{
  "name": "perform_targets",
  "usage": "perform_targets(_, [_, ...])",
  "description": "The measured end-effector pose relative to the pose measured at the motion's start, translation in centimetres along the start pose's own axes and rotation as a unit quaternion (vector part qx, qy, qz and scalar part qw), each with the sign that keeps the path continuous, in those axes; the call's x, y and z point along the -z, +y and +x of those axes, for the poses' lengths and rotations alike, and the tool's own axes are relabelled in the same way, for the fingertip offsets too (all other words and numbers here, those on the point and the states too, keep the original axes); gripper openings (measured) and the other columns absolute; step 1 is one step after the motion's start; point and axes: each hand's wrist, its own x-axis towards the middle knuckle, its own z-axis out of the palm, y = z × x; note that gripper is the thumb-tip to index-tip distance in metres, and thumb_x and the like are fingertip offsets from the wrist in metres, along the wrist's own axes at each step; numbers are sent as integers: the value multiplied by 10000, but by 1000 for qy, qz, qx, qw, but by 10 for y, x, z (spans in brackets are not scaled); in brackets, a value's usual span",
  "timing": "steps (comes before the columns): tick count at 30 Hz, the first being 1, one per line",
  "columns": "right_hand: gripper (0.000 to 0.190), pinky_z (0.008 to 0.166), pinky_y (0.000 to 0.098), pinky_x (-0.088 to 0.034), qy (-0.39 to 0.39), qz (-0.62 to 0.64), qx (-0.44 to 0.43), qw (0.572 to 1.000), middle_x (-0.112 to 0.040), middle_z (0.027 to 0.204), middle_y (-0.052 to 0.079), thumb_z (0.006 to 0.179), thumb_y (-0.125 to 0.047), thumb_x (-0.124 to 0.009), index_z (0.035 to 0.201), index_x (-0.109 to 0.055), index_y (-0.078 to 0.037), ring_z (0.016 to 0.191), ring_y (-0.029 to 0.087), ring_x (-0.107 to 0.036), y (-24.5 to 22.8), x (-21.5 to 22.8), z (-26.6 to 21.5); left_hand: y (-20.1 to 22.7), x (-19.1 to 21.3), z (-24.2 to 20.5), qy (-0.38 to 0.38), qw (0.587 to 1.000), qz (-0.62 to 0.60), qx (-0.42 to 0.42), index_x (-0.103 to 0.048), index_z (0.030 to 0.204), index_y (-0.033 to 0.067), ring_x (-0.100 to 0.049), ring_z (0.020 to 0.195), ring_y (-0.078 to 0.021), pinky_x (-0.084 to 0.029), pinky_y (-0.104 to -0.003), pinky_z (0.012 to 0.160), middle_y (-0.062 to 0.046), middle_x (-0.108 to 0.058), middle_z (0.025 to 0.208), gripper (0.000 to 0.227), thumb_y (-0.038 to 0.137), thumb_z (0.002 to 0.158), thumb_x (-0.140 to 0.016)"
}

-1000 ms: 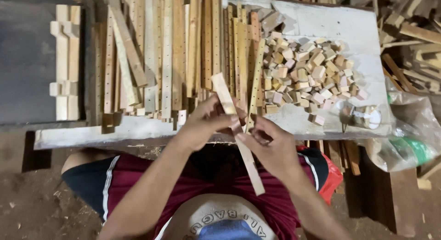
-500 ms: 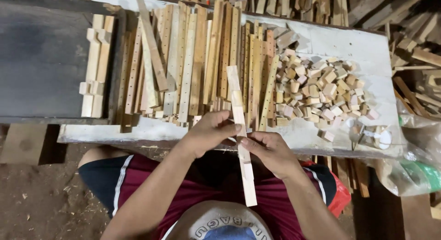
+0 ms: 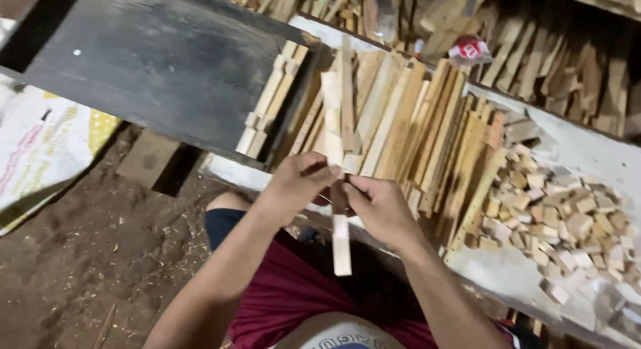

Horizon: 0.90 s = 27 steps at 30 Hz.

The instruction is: The person sits on the floor at a low workbench and assembles wooden parts, picking small wooden blocks from a pile and fitting them onto long slotted wooden slats one at a time, then placing the assembled slat into a tray. The person repeats this fitting cycle across multiple slats.

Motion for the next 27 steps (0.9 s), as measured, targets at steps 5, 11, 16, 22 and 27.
perform_targets(5, [339, 698, 363, -649, -47, -19, 59, 997, -791, 937, 246, 955, -130, -656, 1231, -721, 57, 760, 252, -764, -35, -39, 28, -6, 86, 53, 92, 995, 17, -45, -679, 1192, -74, -717, 738, -318, -654, -439, 637, -251, -667, 920, 411, 194, 893, -766])
perform_targets(11, [415, 697, 359, -648, -86, -69, 15, 994, -801, 1020, 249, 939, -179, -660, 1291, -696, 38, 783, 252, -766, -53, -56, 33, -9, 185, 165, 122, 983, 85, -109, -657, 1255, -53, -726, 761, -305, -652, -445, 658, -237, -697, 970, 338, 98, 953, -664])
perform_targets(16, [437, 703, 351, -629, -97, -80, -20, 992, -828, 912, 220, 938, -220, -669, 1288, -706, 40, 754, 211, -729, -63, -63, 37, 27, 207, 202, 113, 978, 132, -116, -587, 1313, -91, -755, 841, -369, -673, -470, 686, -296, -682, 1117, 423, 82, 937, -677])
perform_targets(22, [392, 387, 169, -328, -100, -214, -75, 969, -806, 1222, 58, 986, -263, -593, 1367, -682, -235, 634, 82, -723, -58, -80, 69, 20, 219, 251, 56, 969, 238, 44, -633, 1351, 78, -579, 978, -198, -418, -419, 813, -51, -659, 1145, 351, 161, 1015, -576])
perform_targets(27, [433, 781, 335, -639, -82, -111, 24, 990, -803, 1088, 164, 964, -290, -659, 1312, -693, -35, 839, 203, -798, -53, -98, 115, -33, 237, 318, 122, 981, 142, -40, -599, 1315, -74, -729, 901, -429, -670, -489, 699, -317, -639, 1196, 489, 53, 867, -747])
